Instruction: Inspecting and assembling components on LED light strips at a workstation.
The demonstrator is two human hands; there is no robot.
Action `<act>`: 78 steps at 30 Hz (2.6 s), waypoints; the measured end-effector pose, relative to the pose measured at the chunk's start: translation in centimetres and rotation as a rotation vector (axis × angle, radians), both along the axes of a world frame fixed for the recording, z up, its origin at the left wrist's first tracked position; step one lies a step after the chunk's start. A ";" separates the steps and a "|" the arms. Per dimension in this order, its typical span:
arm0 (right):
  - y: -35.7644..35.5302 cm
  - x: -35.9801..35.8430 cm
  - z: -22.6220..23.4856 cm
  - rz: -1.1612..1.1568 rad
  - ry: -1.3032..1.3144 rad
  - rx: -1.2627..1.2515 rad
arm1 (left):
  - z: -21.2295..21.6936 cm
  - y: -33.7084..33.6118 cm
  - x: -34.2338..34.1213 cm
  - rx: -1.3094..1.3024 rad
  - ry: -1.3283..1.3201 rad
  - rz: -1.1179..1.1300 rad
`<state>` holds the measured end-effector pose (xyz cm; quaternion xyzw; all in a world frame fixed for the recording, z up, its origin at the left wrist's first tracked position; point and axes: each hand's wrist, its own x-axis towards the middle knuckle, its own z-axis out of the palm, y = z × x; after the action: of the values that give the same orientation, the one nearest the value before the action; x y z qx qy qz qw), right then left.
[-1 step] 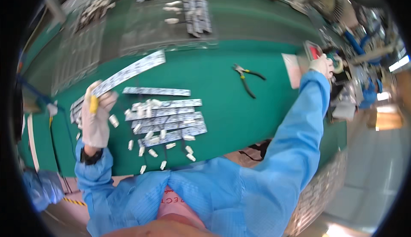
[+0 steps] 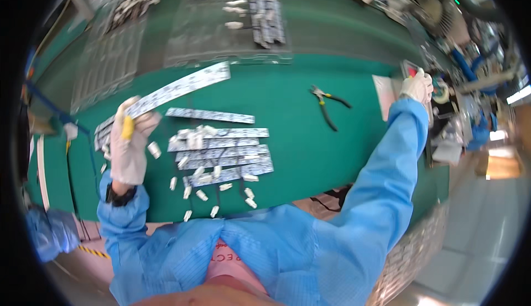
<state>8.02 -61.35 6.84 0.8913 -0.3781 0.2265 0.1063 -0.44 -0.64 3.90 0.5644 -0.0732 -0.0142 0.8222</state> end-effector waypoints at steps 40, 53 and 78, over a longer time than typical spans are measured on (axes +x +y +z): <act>31.5 -6.9 -2.5 1.422 -0.026 1.018 | -2.0 1.9 -1.4 0.334 -0.248 0.079; 31.6 -7.5 -2.8 1.508 -0.181 1.558 | -2.8 1.8 -0.5 0.858 -0.317 0.304; 31.7 -6.5 -3.7 1.492 -0.148 1.965 | -2.2 1.5 -1.9 0.263 -0.205 0.171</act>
<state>1.54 -29.63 3.15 0.5755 0.2077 -0.0986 -0.7848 -2.31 0.89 1.71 0.6698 -0.1060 0.1039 0.7276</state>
